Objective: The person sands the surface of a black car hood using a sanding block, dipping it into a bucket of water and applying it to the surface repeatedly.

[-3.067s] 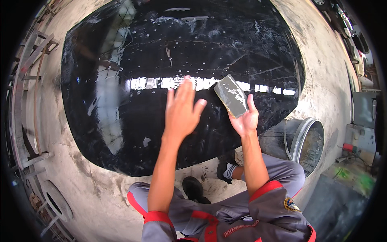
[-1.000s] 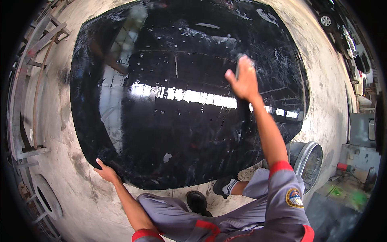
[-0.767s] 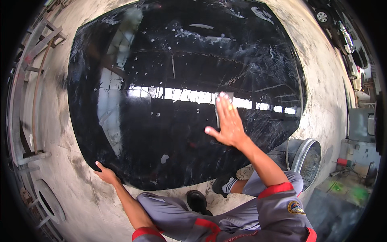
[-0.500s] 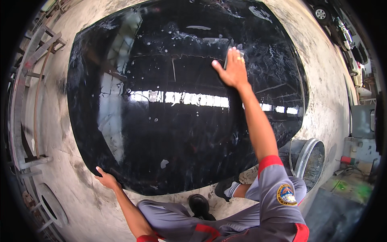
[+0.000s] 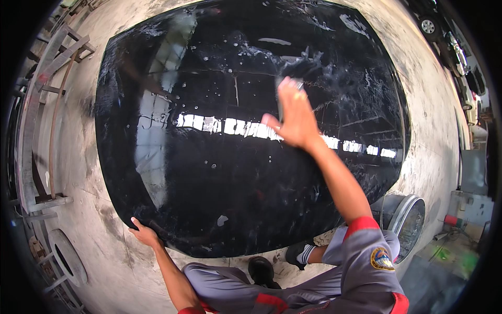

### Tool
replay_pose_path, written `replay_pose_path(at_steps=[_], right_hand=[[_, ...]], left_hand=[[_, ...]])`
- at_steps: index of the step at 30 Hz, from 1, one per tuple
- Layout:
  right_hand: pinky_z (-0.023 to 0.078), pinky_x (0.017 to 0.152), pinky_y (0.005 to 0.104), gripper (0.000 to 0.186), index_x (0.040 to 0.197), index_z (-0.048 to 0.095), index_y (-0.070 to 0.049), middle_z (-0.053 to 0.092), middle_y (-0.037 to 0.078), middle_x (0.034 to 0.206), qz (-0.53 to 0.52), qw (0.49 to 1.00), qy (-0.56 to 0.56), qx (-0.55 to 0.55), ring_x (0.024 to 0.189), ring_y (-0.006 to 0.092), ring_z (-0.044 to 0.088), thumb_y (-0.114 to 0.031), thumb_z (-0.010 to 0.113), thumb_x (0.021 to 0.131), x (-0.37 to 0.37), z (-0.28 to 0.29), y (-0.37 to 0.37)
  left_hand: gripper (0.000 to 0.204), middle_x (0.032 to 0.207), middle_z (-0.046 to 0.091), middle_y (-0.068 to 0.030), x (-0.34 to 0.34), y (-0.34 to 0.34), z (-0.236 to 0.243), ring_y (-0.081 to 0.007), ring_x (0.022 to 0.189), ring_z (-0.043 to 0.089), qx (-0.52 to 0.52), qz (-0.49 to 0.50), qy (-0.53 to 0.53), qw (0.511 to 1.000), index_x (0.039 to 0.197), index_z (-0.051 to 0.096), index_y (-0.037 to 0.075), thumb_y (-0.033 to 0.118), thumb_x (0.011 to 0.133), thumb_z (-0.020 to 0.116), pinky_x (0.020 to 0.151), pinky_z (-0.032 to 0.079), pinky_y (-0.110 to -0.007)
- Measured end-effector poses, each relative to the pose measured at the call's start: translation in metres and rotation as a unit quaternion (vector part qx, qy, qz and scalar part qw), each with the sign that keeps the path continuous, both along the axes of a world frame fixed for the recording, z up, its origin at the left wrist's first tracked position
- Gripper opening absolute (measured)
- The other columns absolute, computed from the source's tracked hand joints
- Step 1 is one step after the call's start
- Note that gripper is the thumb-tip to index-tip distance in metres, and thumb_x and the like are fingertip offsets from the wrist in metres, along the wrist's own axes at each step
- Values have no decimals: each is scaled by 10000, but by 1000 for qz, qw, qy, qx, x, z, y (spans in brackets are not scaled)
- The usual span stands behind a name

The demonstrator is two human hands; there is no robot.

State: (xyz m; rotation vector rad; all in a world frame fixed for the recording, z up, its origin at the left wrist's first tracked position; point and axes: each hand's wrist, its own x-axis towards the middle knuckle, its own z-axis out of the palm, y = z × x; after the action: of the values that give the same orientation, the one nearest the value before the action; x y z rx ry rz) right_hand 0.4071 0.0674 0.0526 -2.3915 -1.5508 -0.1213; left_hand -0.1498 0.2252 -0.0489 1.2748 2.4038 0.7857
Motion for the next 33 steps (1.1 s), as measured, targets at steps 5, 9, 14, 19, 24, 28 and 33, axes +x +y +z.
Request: replay_pose_path(at_steps=[5,9,14,19,24,28,33], right_hand=[[240,1245,486,1026,1497,375,100,392,298,1561,62,996,-59,-4,1486,406,353,-664,636,863,8,9,-4],[306,1183,501,1007,1456,387,129,452,352,1455,-121,981,-135,75,1398,440,422,-646,645,868,135,-21,25],[214,1247,510,1091,1511,313,122,336,332,1569,126,989,76,-2,1479,456,327,-657,669,835,-48,16,-2],[224,1246,483,1039,1497,337,135,374,333,1558,-9,1000,19,-6,1468,443,356,-677,576,895,52,25,27],[149,1265,516,1104,1549,262,115,258,362,1609,32,998,42,-22,1535,472,207,-699,602,885,-25,7,12],[177,1257,518,1101,1533,290,114,300,344,1597,180,980,71,-44,1518,466,256,-729,569,882,-84,9,-13],[275,1199,496,989,1446,370,161,429,362,1484,-42,995,-63,66,1419,477,382,-639,585,907,48,3,73]], left_hand=[[969,1483,497,-325,13,2,8,-440,1375,484,0,0,-6,1000,1524,358,-121,673,986,496,1164,342,-445],[967,1477,498,-332,31,1,-1,-444,1365,494,-7,-25,-19,999,1528,344,-124,667,991,487,1160,345,-449],[970,1488,495,-321,6,-6,13,-444,1374,485,-18,3,12,1000,1535,334,-121,667,991,488,1166,336,-446],[962,1515,454,-333,26,-4,5,-442,1394,464,-18,-20,-15,1000,1549,294,-127,646,1006,479,1186,316,-432],[987,1517,450,-334,8,-5,11,-458,1401,446,-36,1,12,999,1553,293,-120,679,997,458,1184,313,-460],[996,1513,454,-335,17,-4,19,-463,1399,444,-42,4,0,999,1559,286,-113,688,992,456,1181,315,-471],[981,1521,444,-334,28,-4,8,-460,1407,434,-31,-15,-11,999,1566,283,-99,678,994,459,1188,305,-477]])
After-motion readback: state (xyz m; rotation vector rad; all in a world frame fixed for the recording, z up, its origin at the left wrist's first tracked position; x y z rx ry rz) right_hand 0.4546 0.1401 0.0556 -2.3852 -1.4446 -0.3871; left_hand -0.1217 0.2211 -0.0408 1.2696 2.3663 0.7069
